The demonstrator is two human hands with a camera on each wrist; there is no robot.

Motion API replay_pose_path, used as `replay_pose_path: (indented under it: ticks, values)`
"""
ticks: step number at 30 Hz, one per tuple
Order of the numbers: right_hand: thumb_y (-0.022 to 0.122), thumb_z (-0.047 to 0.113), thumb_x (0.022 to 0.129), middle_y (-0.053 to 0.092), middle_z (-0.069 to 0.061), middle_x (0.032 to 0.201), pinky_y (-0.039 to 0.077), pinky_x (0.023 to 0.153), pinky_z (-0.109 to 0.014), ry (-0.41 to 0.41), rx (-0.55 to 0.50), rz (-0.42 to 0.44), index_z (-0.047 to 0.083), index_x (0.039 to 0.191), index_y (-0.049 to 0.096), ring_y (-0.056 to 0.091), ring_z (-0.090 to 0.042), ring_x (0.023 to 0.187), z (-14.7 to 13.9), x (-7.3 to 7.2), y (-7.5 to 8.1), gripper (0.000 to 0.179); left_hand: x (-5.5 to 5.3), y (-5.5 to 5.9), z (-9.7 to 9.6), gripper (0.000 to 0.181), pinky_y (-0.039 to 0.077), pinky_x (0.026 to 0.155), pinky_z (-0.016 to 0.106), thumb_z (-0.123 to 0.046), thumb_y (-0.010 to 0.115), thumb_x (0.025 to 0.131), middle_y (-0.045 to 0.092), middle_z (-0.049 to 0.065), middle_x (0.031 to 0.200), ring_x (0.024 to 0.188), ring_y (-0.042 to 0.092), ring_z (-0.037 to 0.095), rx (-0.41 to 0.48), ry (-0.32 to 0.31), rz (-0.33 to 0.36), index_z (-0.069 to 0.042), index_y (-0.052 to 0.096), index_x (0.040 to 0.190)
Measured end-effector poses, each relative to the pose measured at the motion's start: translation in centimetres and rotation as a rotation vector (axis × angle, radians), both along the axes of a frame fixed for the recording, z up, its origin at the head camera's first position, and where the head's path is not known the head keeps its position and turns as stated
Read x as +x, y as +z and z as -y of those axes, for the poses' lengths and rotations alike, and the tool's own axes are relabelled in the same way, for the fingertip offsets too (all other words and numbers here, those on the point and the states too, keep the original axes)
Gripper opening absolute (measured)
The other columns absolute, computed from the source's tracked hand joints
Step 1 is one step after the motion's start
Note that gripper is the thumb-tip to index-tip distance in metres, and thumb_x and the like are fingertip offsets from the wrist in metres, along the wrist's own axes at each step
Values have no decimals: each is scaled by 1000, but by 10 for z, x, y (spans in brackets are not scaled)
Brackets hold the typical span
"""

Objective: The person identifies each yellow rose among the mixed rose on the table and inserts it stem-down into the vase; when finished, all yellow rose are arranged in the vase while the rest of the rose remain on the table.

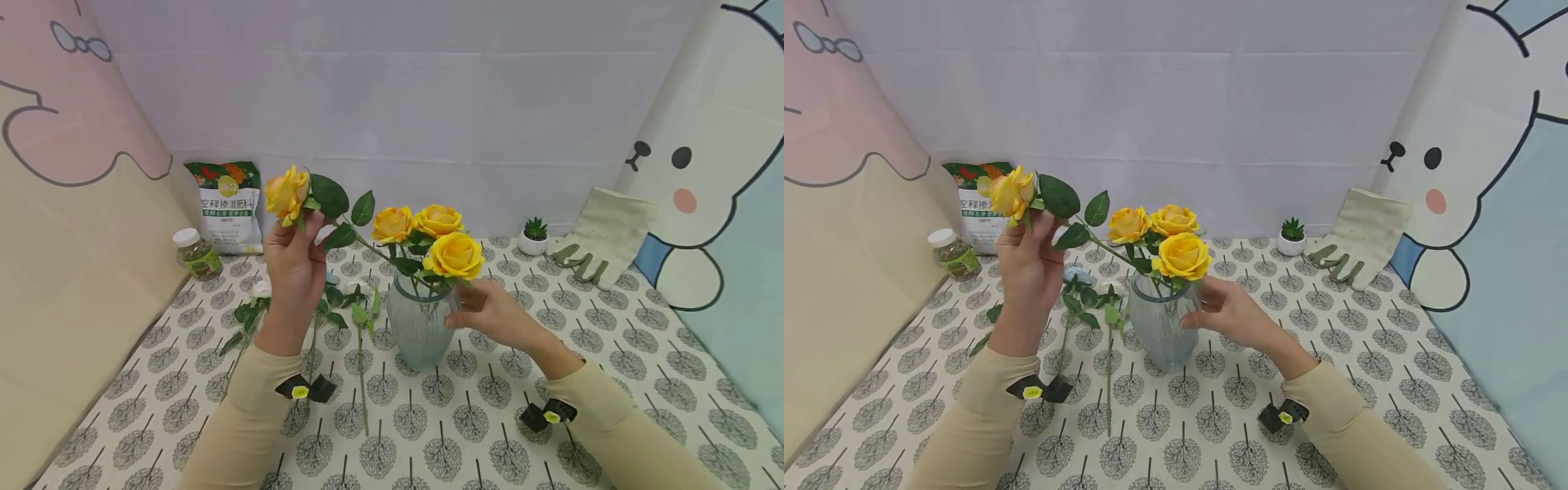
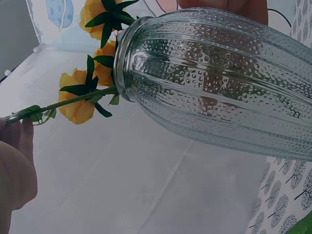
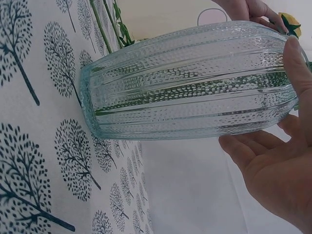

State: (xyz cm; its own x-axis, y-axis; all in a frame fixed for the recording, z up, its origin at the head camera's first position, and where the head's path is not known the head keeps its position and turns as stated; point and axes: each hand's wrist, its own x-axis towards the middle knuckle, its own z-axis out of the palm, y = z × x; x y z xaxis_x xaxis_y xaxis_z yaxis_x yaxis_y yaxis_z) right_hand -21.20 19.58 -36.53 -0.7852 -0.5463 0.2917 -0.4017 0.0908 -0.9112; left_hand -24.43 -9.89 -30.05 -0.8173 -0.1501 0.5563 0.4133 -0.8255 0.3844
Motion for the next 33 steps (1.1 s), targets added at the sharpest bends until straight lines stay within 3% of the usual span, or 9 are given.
replay_pose_path:
  ticks: [8, 15, 24, 33]
  values:
    - [75, -6, 82, 47, -25, 146, 48, 103, -38, -8, -1, -4, -10, 141, 47, 48, -43, 132, 0, -1, -1, 65, -2, -6, -10, 30, 61, 72, 27, -3, 84, 78, 68, 6, 89, 80, 69, 18, -100, 48, 43, -3, 75, 107]
    - [75, -7, 81, 47, -25, 147, 48, 103, -38, 0, -13, 3, -9, 143, 46, 48, -42, 132, 0, -1, 0, 68, -2, -10, -18, 34, 62, 75, 31, -4, 86, 75, 71, 6, 90, 80, 70, 18, -121, 15, 104, -5, 76, 108]
    - [76, -5, 81, 54, -25, 139, 51, 101, -37, -32, 15, 6, -9, 139, 50, 54, -41, 126, 1, -1, -1, 64, 1, -15, -25, 34, 61, 79, 33, -8, 87, 75, 72, 6, 92, 85, 71, 17, -178, 4, 134, -5, 76, 107]
    - [75, -5, 82, 51, -27, 142, 50, 102, -37, -22, 11, 8, -9, 144, 44, 53, -41, 128, 1, -2, -2, 69, 5, -22, -34, 31, 61, 75, 29, -11, 83, 82, 73, 6, 101, 86, 72, 14, -382, 44, 122, -12, 76, 112]
